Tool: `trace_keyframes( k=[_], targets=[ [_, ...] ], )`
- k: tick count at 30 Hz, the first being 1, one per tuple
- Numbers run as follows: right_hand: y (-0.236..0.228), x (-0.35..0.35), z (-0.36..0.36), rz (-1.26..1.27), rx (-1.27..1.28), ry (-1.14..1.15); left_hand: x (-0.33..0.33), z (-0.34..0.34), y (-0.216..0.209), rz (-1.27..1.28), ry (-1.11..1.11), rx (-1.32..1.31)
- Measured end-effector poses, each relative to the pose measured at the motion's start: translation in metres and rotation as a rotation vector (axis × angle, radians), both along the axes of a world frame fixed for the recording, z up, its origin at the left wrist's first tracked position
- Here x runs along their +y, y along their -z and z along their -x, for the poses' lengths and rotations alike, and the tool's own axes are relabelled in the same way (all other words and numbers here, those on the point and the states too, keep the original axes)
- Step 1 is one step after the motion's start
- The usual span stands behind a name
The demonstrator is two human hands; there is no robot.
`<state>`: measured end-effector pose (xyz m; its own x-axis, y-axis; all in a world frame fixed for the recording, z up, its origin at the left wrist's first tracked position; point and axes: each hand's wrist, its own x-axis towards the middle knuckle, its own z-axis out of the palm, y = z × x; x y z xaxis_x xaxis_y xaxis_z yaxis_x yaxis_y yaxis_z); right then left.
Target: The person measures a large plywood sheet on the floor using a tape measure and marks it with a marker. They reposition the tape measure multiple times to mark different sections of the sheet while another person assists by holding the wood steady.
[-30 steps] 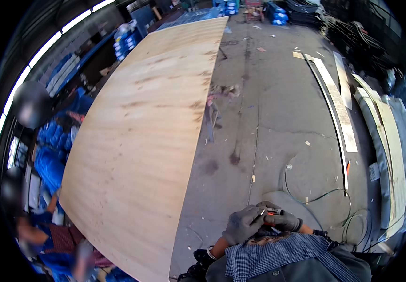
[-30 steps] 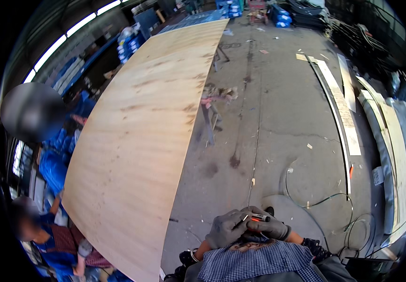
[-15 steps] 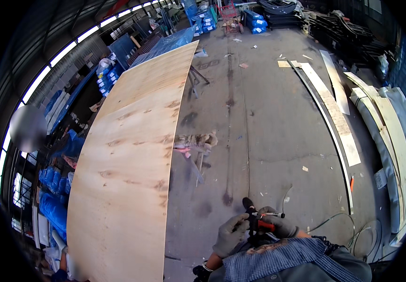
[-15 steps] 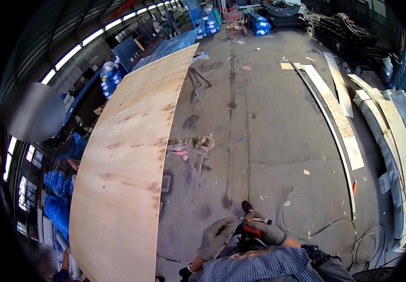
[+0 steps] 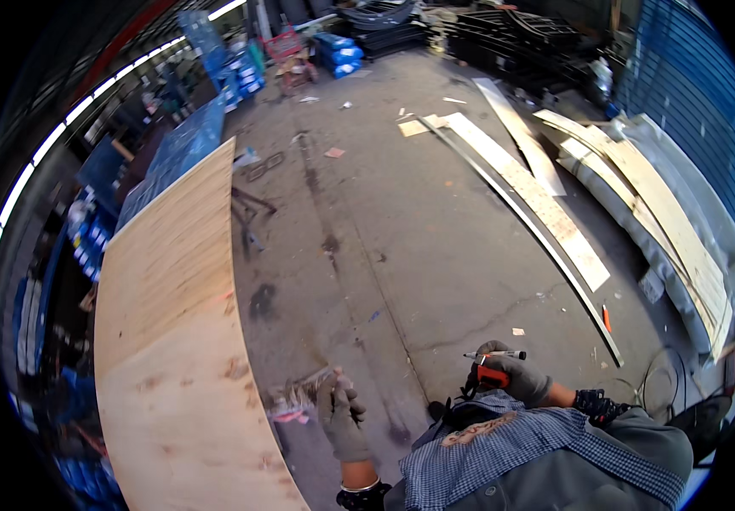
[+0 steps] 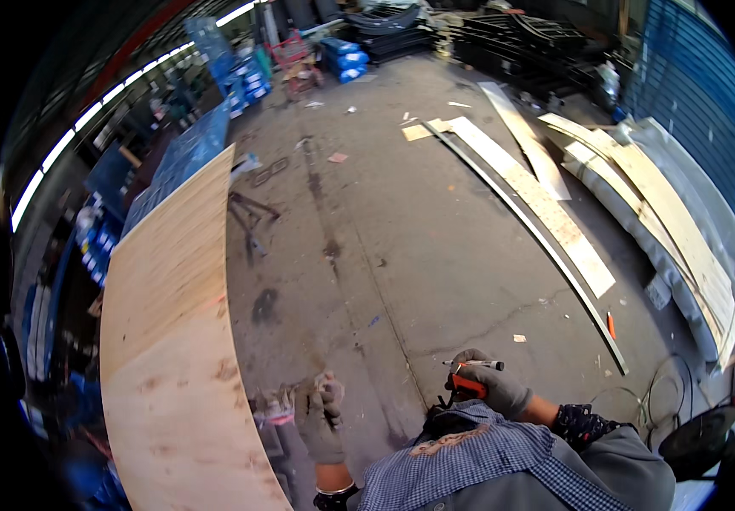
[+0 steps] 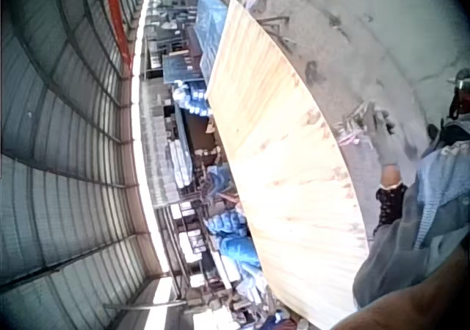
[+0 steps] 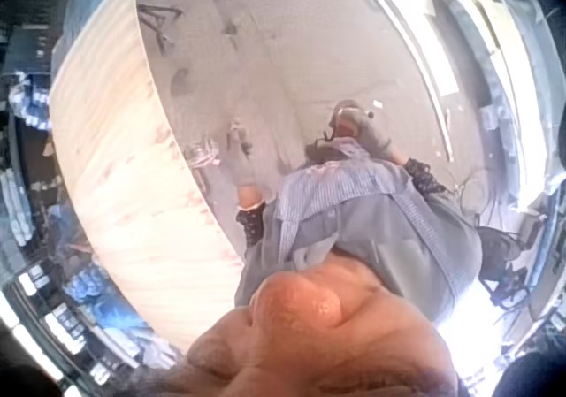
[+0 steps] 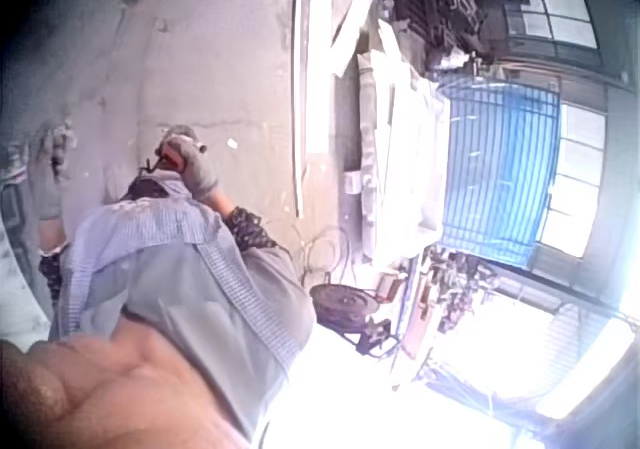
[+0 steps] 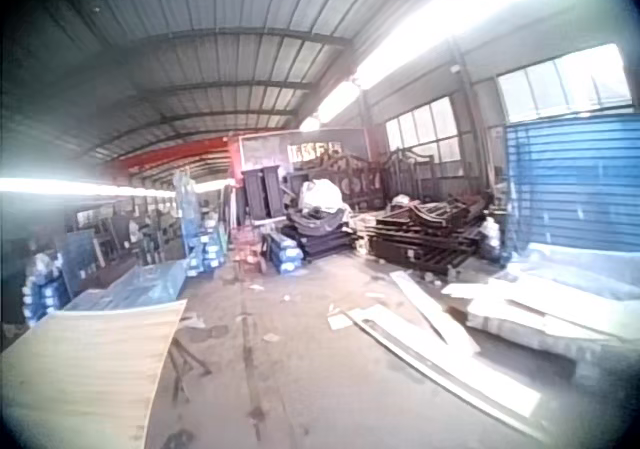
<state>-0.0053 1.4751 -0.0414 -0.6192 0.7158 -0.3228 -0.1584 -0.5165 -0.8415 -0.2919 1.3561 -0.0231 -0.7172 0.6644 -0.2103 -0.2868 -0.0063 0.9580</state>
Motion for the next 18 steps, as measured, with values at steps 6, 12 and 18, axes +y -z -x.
trace_keyframes(
  k=[6, 12, 18],
  targets=[
    [0.038, 0.144, 0.047, 0.139, 0.025, 0.055, 0.173, 0.078, 0.005, -0.082, 0.006, -0.051],
    [0.049, 0.335, 0.112, 0.096, 0.124, 0.015, 0.342, 0.173, 0.013, -0.053, -0.205, 0.008],
    [0.017, 0.509, 0.201, 0.104, 0.12, -0.056, 0.457, 0.303, 0.04, -0.186, -0.384, -0.326]
  ],
)
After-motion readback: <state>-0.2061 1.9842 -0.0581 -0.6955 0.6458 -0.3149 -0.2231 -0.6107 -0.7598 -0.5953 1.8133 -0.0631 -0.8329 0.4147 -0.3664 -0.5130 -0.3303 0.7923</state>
